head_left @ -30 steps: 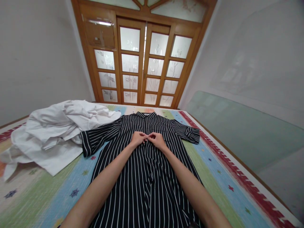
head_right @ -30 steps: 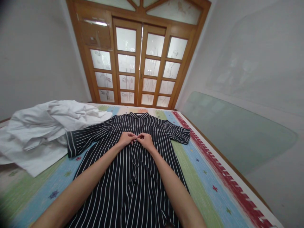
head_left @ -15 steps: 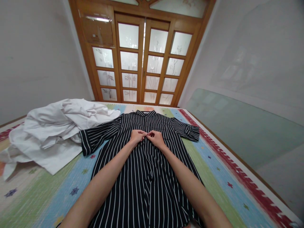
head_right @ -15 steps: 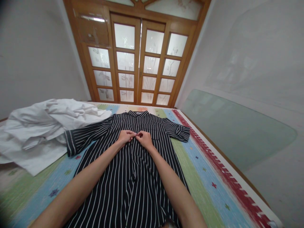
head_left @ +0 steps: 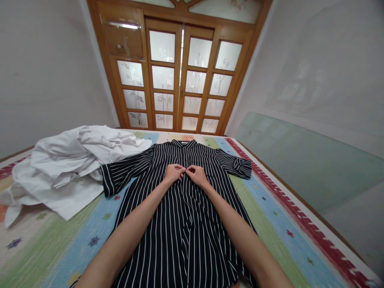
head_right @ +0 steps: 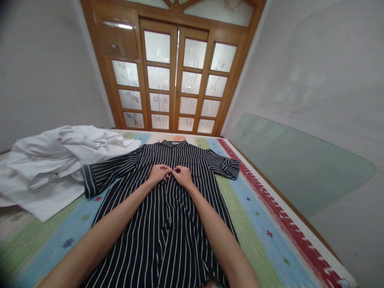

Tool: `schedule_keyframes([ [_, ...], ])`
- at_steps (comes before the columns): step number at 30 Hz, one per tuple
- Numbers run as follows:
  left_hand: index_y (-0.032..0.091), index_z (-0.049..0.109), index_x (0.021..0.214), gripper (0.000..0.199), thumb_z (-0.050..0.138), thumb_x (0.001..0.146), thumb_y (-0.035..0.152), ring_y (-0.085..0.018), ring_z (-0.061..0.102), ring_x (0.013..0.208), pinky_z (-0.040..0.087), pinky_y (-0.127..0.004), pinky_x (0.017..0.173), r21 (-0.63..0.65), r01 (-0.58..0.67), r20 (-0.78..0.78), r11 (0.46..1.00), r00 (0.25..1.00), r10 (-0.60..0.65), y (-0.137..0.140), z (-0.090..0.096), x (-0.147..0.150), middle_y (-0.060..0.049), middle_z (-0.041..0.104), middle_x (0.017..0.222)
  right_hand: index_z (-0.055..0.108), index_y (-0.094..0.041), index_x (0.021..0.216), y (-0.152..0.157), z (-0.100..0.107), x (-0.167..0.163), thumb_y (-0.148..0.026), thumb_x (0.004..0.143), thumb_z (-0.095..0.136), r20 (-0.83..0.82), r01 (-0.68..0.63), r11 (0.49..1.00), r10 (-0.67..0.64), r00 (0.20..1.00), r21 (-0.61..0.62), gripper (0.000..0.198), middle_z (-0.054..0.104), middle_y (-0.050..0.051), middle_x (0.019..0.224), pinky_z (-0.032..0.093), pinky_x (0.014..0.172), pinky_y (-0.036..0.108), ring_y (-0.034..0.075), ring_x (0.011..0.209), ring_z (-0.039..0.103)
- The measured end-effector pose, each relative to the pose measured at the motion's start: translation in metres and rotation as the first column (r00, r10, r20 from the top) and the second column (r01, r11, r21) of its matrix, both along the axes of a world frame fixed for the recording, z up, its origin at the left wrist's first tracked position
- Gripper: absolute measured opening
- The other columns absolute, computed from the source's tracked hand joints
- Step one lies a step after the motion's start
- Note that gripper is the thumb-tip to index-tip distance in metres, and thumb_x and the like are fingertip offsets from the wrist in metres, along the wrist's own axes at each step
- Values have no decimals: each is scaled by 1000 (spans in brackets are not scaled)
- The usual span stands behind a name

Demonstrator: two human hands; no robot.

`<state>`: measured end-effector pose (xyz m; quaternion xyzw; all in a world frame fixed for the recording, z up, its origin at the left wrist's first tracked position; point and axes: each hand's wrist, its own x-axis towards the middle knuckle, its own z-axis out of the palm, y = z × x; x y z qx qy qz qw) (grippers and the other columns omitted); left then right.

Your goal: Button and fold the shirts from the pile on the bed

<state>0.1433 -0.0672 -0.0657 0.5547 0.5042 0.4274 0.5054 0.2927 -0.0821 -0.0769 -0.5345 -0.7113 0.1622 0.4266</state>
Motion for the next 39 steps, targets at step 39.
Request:
schedule_keyframes([
  [39,18,72,93,18,55,88,19,-24,59,102,42,-40,98,503,316,-617,804,783,78,-6,-11,-18,-9,69,103,73,-22,104,-15,-5,2,-22,92,53,457,32,986,-105,883,165,23,68,12,108,47,89,40,26,103,58],
])
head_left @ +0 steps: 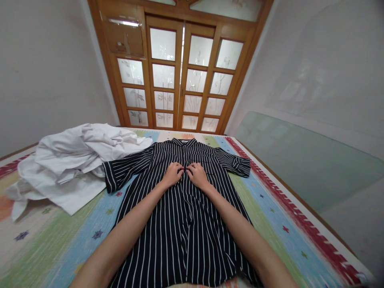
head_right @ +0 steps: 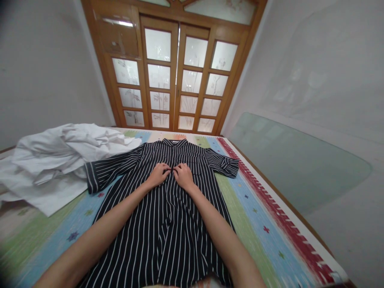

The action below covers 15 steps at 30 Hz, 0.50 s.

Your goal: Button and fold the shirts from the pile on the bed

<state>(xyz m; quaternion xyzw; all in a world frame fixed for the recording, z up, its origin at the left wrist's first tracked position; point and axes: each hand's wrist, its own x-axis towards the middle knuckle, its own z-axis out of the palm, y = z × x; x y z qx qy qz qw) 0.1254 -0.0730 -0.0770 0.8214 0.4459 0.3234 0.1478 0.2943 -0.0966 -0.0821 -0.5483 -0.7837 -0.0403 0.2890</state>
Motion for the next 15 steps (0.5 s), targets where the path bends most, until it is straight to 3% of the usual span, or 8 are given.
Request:
schedule_keyframes([
  [4,20,68,113,28,52,92,28,-26,53,122,35,-44,107,-12,42,-102,999,994,-43,-13,-1,-13,-11,64,128,62,-19,130,-21,-4,13,-33,96,49,117,-19,996,29,993,-87,39,55,14,140,39,104,49,32,128,49],
  [10,19,57,132,45,46,95,43,-29,40,138,25,-49,115,-29,133,-240,991,961,-136,-49,0,-41,-13,50,145,43,-21,147,-64,-6,40,-53,98,39,143,-134,965,169,975,-227,58,35,10,156,22,117,53,31,146,25],
  [12,19,55,132,45,47,95,45,-29,40,137,27,-50,114,11,175,-287,985,944,-164,-65,4,-48,-12,50,145,43,-20,146,-82,2,42,-53,98,38,132,-169,945,212,968,-281,59,36,11,155,21,117,55,31,146,25],
  [15,19,59,122,41,55,91,45,-29,48,128,36,-48,107,84,236,-309,968,930,-200,-91,17,-55,-13,56,136,53,-19,137,-112,19,35,-48,99,41,32,-250,926,270,962,-282,49,49,13,144,31,113,50,28,136,40],
])
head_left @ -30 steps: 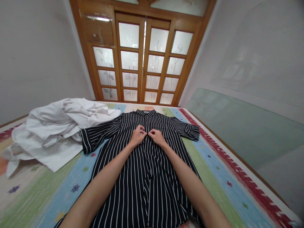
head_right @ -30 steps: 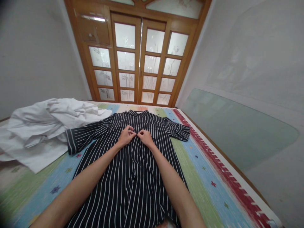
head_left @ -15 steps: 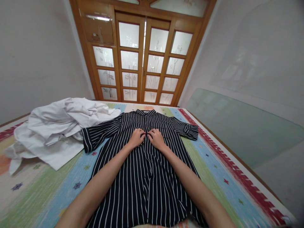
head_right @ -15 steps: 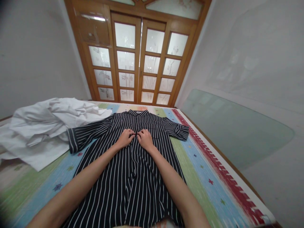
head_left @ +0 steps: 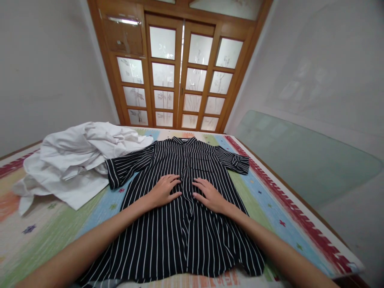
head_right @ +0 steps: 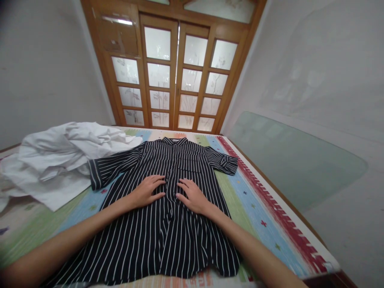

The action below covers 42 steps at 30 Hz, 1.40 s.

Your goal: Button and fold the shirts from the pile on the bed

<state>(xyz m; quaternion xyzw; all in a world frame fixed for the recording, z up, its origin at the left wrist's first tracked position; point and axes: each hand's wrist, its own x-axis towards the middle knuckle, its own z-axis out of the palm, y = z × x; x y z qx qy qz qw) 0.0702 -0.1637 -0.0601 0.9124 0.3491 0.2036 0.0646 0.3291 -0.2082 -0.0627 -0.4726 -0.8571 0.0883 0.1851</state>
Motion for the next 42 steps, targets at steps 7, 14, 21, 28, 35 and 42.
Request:
schedule_keyframes([
  [7,18,64,83,24,67,83,41,-19,59,80,45,-32,76,-177,229,-40,957,970,-239,-48,25,4,-4,64,85,64,-20,119,-51,31,-29,-49,92,54,46,-209,974,214,976,-82,41,63,7,96,46,73,30,18,84,59],
  [14,17,60,77,16,66,81,31,-14,54,64,40,-26,64,-321,259,-48,911,956,-289,-73,28,12,1,60,69,59,-17,69,-54,29,-36,-32,88,59,21,-132,984,135,991,-118,24,58,-1,65,29,57,24,11,58,48],
  [21,18,60,80,9,58,88,24,-14,56,73,43,-28,74,-418,334,-44,845,921,-386,-80,35,12,-1,64,79,41,-19,58,-47,36,-26,-15,75,59,-298,-89,992,58,953,-94,25,43,-6,56,29,57,23,8,53,40],
  [28,19,62,81,10,60,88,27,-17,58,86,45,-30,83,-415,454,16,789,870,-492,-84,43,12,-2,62,85,51,-21,86,-49,44,-24,-8,66,59,-349,-207,937,101,932,-282,25,50,-7,69,36,57,22,9,59,45],
  [35,18,61,71,16,57,85,25,-16,58,70,45,-28,70,-290,252,-125,923,947,-297,-53,42,12,-2,63,74,60,-18,81,-22,48,-31,-28,86,60,-383,-134,942,6,924,-307,11,61,-2,70,40,61,24,11,63,54],
  [42,16,66,84,19,47,85,16,-19,63,79,48,-31,74,-189,-100,-70,977,994,88,6,24,18,-7,69,86,62,-18,73,25,35,-58,-33,84,65,-83,166,973,-181,980,-159,19,66,2,71,37,60,25,15,68,59],
])
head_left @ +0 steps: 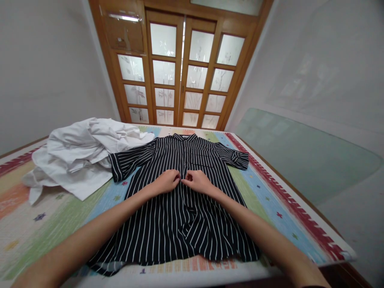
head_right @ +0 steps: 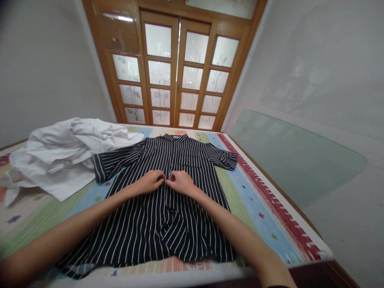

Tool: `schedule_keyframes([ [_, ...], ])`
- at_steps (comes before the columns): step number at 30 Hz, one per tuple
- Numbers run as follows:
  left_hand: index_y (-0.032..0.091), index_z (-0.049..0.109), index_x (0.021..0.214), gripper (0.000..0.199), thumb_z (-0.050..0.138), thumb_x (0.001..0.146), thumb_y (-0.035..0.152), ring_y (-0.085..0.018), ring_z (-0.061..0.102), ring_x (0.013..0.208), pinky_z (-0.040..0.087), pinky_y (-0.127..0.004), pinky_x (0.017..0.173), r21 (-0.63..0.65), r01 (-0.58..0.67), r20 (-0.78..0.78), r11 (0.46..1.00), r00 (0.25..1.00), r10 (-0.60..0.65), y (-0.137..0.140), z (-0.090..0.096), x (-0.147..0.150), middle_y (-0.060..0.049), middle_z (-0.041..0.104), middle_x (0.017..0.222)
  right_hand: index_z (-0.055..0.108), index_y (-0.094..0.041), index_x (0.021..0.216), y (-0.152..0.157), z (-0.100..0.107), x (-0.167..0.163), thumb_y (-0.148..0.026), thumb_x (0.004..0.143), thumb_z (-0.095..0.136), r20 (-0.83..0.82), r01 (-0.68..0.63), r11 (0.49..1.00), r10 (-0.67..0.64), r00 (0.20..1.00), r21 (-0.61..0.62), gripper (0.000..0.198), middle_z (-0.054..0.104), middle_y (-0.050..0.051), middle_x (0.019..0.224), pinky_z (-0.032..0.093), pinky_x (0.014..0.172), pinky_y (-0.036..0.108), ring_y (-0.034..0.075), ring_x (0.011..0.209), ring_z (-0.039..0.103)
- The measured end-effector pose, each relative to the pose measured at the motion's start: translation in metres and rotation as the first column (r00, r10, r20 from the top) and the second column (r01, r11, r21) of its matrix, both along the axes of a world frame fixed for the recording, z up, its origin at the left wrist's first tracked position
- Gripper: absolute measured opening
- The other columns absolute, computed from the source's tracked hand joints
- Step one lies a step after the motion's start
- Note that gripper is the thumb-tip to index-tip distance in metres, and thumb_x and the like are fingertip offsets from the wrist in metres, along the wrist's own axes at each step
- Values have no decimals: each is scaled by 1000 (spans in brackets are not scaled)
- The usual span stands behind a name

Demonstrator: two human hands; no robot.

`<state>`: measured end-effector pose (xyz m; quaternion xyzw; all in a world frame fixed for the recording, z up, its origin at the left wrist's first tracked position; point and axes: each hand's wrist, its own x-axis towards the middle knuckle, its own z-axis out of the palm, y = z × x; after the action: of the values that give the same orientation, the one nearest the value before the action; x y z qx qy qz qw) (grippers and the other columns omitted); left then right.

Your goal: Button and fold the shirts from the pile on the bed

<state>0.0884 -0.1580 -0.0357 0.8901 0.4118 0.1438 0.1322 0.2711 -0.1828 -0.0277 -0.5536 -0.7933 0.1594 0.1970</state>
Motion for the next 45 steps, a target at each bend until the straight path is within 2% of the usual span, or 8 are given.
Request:
schedule_keyframes([
  [5,16,68,90,23,46,83,12,-20,66,86,48,-31,80,-37,-36,67,999,997,38,17,-8,2,-8,72,93,65,-17,79,19,-10,-14,-40,88,59,191,160,987,-154,969,-14,26,69,10,82,39,63,28,23,79,64],
  [9,16,69,95,23,49,83,15,-20,66,81,48,-30,76,-59,-28,40,998,999,30,17,-6,0,-6,72,89,66,-16,80,23,-14,-11,-30,86,59,181,177,984,-168,969,-33,17,70,10,84,40,65,28,22,80,65],
  [14,17,69,98,22,53,83,20,-20,65,77,46,-29,72,-73,-30,-24,997,999,28,15,-2,1,-4,70,81,66,-17,76,22,-16,-6,-42,84,63,160,190,981,-181,970,-43,26,69,8,79,40,65,27,21,78,64],
  [20,17,67,102,24,51,86,23,-21,65,77,46,-29,71,-42,-51,-60,998,997,49,11,-1,3,-5,69,79,65,-16,73,21,-17,-4,-35,79,65,162,188,982,-182,970,-25,20,69,8,77,37,61,27,21,75,62],
  [28,17,67,109,28,53,86,24,-22,65,82,48,-32,78,-41,2,-43,999,999,-4,11,-2,6,-5,69,81,59,-17,68,19,-21,7,-21,82,57,37,107,994,-107,994,1,14,63,2,68,34,62,24,14,65,56],
  [34,17,71,105,26,55,85,20,-22,64,88,48,-34,84,-5,47,18,999,999,-47,14,-3,22,-7,68,89,56,-17,66,22,-23,18,-13,80,54,-178,80,996,-87,980,-46,15,59,-3,63,37,61,22,11,60,54],
  [39,17,73,90,17,58,85,22,-22,63,84,48,-33,81,1,40,28,999,999,-40,20,-6,34,-7,68,87,54,-18,68,21,-23,20,-16,84,51,-308,92,975,-153,939,-203,16,56,-6,53,40,53,21,9,42,52],
  [45,16,70,81,11,59,80,15,-18,63,77,46,-28,74,-42,10,96,999,995,-6,27,-15,40,-5,68,80,56,-18,68,21,-23,20,-25,81,64,-320,114,974,-173,932,-196,17,56,-6,48,43,54,22,10,42,54],
])
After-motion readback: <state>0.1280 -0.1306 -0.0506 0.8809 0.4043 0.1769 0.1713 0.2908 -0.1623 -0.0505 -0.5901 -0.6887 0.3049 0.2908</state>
